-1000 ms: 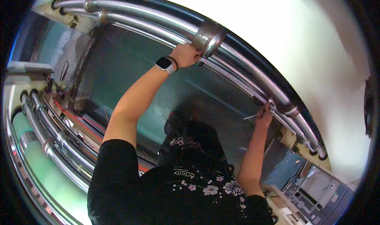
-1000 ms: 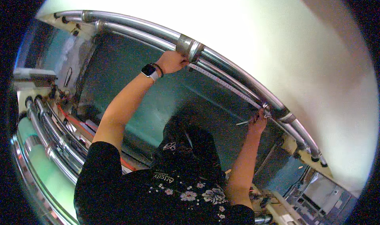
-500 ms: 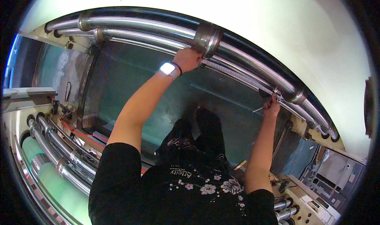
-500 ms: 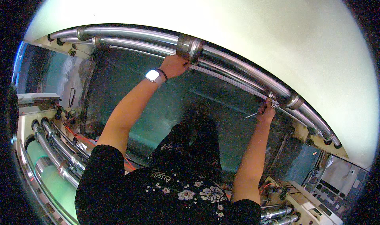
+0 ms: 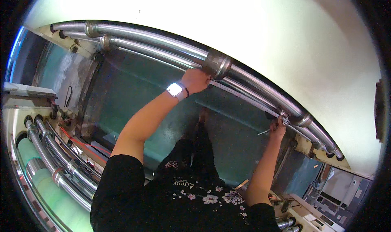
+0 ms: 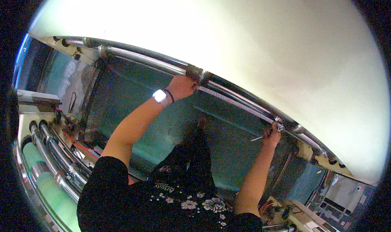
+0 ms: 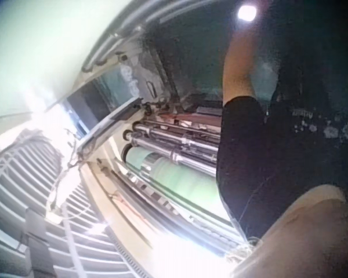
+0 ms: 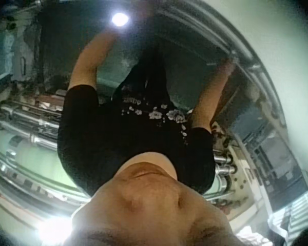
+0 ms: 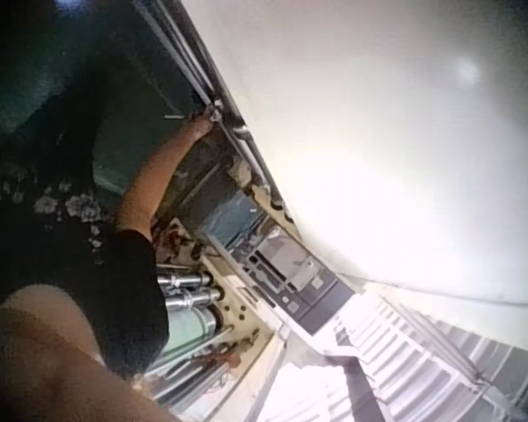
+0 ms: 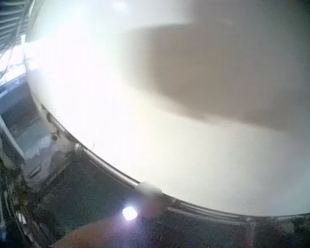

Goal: The person uses a tape measure to measure the distance between several parallel metal pipes mounted on a wall. They repeatedly extend and retract the tape measure to check spacing between adjacent pipes.

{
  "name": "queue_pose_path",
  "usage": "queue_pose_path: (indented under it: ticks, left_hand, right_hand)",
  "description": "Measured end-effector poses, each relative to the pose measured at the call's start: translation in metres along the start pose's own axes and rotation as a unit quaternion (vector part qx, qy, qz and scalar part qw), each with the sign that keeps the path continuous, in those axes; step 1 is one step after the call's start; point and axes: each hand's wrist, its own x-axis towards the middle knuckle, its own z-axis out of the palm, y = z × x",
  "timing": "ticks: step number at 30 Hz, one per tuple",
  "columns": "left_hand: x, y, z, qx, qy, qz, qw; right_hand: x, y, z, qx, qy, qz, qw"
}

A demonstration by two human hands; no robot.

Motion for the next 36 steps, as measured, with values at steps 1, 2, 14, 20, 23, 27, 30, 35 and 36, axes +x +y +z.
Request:
queue_pose_path:
  ticks: [1,2,14,20,23,27,30,35,36]
  left_hand:
    - [0.0,0.0,0.0,0.0,0.001,0.003,1.0]
    - [-0.001,0.0,-0.001,0.001,0.001,0.005,1.0]
    - [0.005,-0.004,0.007,-0.018,0.013,0.029,0.999]
    - [0.008,0.0,0.0,-0.029,0.001,0.025,0.999]
    - [0.008,0.0,0.0,-0.025,-0.006,0.02,0.999]
    - [0.006,-0.001,0.005,-0.033,0.0,0.016,0.999]
    - [0.007,0.005,0.005,-0.004,0.006,0.001,1.0]
    - [0.01,0.003,0.011,0.0,0.014,-0.011,1.0]
    - [0.01,0.005,0.011,0.002,0.018,-0.016,1.0]
  right_hand:
    - [-0.003,-0.002,0.001,0.009,0.007,0.008,1.0]
    - [-0.004,-0.001,0.002,0.018,0.015,0.016,1.0]
    - [0.007,0.008,-0.005,0.027,0.02,-0.027,0.999]
    - [0.01,0.007,0.0,0.048,0.037,-0.034,0.998]
    - [0.02,0.011,-0.012,0.053,0.012,-0.045,0.998]
    - [0.017,0.014,-0.01,0.057,0.006,-0.046,0.997]
    - [0.019,0.015,-0.017,0.056,-0.022,-0.052,0.997]
    - [0.009,0.013,-0.003,0.032,0.011,-0.063,0.997]
    - [0.01,0.015,-0.003,0.042,0.018,-0.064,0.997]
